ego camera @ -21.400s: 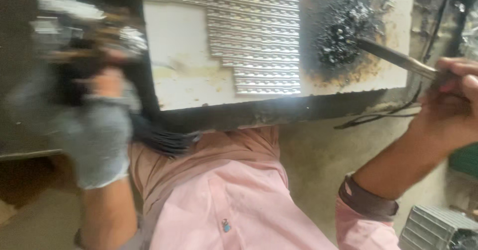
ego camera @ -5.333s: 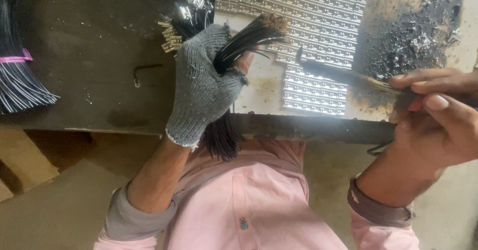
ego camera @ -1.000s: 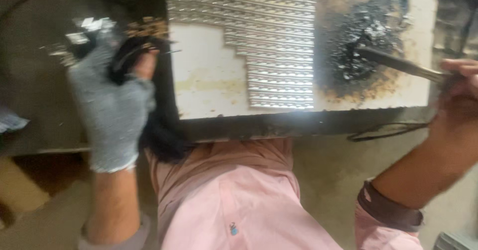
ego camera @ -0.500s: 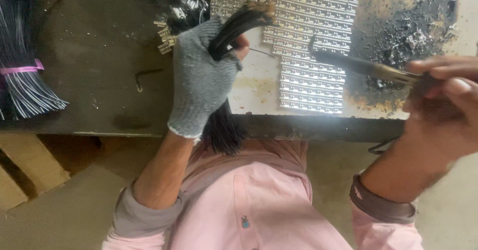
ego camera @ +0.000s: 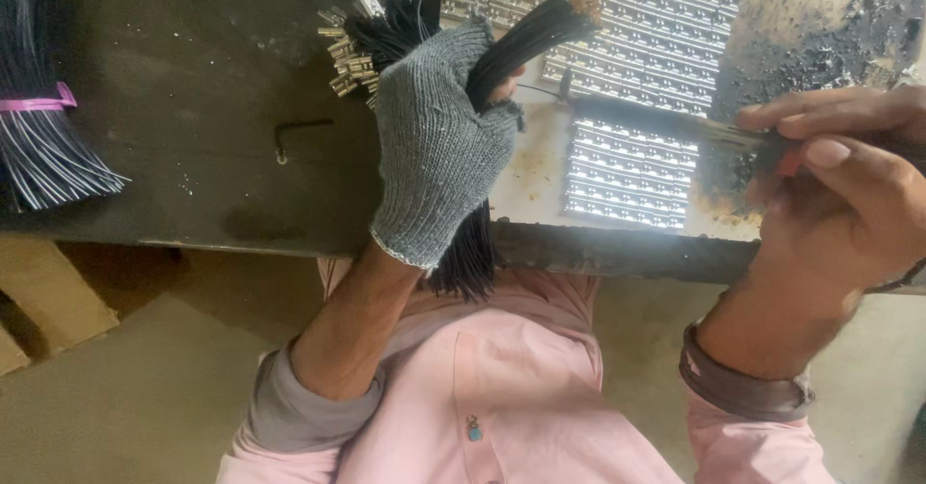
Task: The person holds a bundle of black wires with metal tips in the left hand and uses a soldering iron in the right hand to apply solder to the wire tips. The person repeatedly dips the wire tips into a solder pool on the work surface and wipes the iron on the surface between applications.
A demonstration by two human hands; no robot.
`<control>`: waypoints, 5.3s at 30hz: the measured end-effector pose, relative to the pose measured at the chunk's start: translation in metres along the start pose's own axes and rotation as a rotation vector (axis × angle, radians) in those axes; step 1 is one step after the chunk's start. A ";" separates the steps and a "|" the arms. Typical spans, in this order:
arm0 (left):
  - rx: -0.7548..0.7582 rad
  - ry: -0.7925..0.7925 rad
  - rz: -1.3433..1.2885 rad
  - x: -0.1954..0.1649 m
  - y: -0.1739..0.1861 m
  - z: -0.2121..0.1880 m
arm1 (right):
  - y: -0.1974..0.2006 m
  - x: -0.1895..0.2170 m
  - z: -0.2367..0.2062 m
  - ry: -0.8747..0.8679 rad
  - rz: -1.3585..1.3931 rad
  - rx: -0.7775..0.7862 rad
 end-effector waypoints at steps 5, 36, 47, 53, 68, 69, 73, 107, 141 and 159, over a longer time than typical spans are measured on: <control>0.025 0.023 0.040 0.003 0.000 -0.001 | 0.001 -0.018 -0.006 -0.406 0.355 -0.098; -0.065 0.081 0.094 -0.020 0.090 -0.017 | 0.205 -0.057 -0.129 -0.432 0.230 -0.594; 0.038 0.181 -0.200 -0.007 0.058 -0.016 | 0.209 -0.113 -0.154 -0.485 0.167 -0.476; 0.072 0.048 -0.282 -0.003 0.039 0.004 | 0.173 -0.134 -0.155 -0.420 0.118 -0.466; 0.078 0.104 -0.262 0.008 0.024 0.010 | 0.023 -0.036 -0.023 -0.308 0.391 -0.204; 0.071 0.112 -0.260 0.008 0.024 0.010 | 0.021 -0.039 -0.023 -0.352 0.413 -0.202; 0.038 0.122 -0.273 0.004 0.019 0.015 | 0.017 -0.030 -0.016 -0.242 0.298 -0.190; -0.013 0.058 0.106 0.002 0.004 0.014 | -0.016 -0.043 0.001 -0.492 0.399 0.118; -0.105 0.164 -0.226 0.008 0.083 -0.026 | 0.204 -0.086 -0.129 -0.502 0.280 -0.478; 0.034 0.085 0.023 -0.003 -0.010 0.014 | 0.057 -0.053 -0.043 -0.273 0.323 -0.219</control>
Point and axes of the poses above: each hand's wrist, its own z-axis towards the middle knuckle, its own y-axis out of the back of the hand, x = y × z, the point moved 10 cm from there along z, towards the middle knuckle
